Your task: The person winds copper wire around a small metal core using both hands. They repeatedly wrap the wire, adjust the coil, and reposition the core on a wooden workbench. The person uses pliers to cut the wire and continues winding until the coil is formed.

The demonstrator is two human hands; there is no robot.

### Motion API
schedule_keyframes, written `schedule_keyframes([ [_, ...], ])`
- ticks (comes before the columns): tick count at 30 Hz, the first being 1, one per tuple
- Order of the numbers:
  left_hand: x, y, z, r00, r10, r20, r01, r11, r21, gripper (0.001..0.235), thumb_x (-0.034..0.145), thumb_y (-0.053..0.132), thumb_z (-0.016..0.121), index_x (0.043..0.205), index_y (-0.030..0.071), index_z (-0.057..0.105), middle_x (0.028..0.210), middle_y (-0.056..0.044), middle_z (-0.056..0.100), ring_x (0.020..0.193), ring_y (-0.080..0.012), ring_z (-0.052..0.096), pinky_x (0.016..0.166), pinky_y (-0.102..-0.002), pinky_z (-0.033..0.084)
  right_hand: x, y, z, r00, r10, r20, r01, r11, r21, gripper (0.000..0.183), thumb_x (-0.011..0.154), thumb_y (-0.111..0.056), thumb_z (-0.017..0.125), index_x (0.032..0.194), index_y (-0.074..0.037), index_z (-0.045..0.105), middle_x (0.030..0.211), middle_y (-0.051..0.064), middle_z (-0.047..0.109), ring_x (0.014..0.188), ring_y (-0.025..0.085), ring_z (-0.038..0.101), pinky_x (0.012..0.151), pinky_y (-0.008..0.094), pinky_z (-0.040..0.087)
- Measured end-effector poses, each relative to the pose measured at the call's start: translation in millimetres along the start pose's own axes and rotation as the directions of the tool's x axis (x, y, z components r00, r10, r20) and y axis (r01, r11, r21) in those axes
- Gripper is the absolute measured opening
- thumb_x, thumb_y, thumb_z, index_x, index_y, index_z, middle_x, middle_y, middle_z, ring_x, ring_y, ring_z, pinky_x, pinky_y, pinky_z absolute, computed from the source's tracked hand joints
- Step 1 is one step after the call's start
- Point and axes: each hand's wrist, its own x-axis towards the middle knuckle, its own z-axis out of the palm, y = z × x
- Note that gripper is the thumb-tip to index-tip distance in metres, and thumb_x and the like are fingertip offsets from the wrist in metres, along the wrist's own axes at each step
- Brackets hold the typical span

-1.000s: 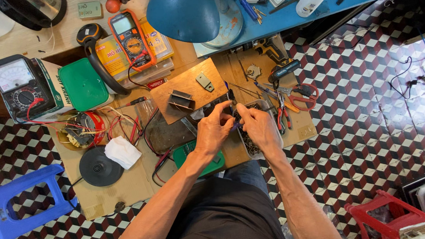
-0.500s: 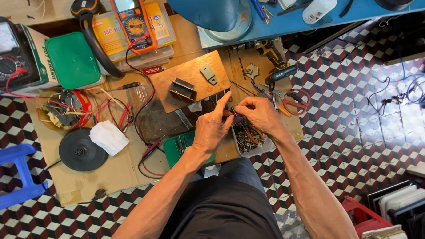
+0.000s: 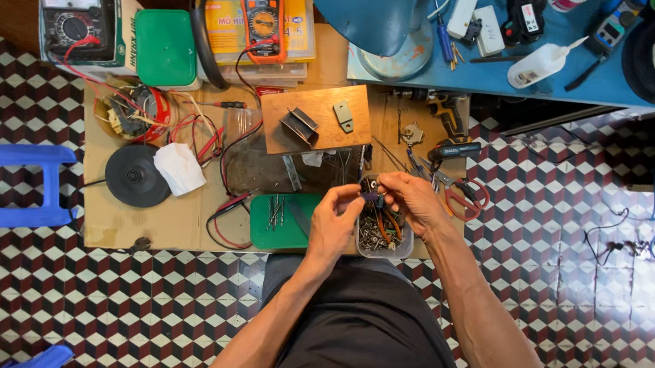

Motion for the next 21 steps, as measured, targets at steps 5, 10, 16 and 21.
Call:
schedule_keyframes([
  [5,41,-35,25,0.988,0.061,0.145,-0.029,0.977,-0.210,0.040,0.094,0.021,0.071,0.127,0.000,0.062,0.108,-0.005,0.074,0.095,-0.0094,0.068,0.081,-0.022,0.055,4,-7,-2,0.998,-0.060,0.036,0.062,0.997,-0.040,0.020,0.096,-0.022,0.071,0.100,-0.002,0.070,0.080,-0.001,0.066,0.065,0.005,0.057,0.055,0.019,0.043],
  [10,57,-49,33,0.991,0.037,0.131,0.002,0.959,-0.283,0.034,0.095,0.024,0.072,0.118,-0.001,0.070,0.094,-0.003,0.075,0.079,-0.0058,0.064,0.067,-0.018,0.049,1,-21,0,0.977,-0.211,-0.025,0.194,0.935,-0.298,0.020,0.093,-0.020,0.071,0.100,-0.002,0.074,0.076,-0.002,0.063,0.064,0.006,0.053,0.055,0.021,0.040],
  [16,60,-49,33,0.993,-0.025,0.113,0.056,0.959,-0.278,0.033,0.097,0.029,0.069,0.115,0.001,0.071,0.088,-0.003,0.075,0.072,-0.0038,0.061,0.053,-0.017,0.041,7,-27,-4,0.978,-0.205,0.039,0.206,0.923,-0.325,0.020,0.093,-0.019,0.072,0.101,0.000,0.073,0.076,-0.001,0.062,0.065,0.007,0.051,0.057,0.022,0.040],
  [21,60,-43,35,0.989,-0.024,0.148,0.072,0.944,-0.323,0.033,0.101,0.029,0.061,0.116,0.002,0.072,0.090,-0.002,0.075,0.073,-0.0037,0.061,0.052,-0.018,0.043,12,-31,-13,0.988,-0.135,0.080,0.152,0.943,-0.295,0.023,0.094,-0.021,0.069,0.105,0.000,0.071,0.081,0.000,0.065,0.070,0.007,0.055,0.061,0.023,0.044],
])
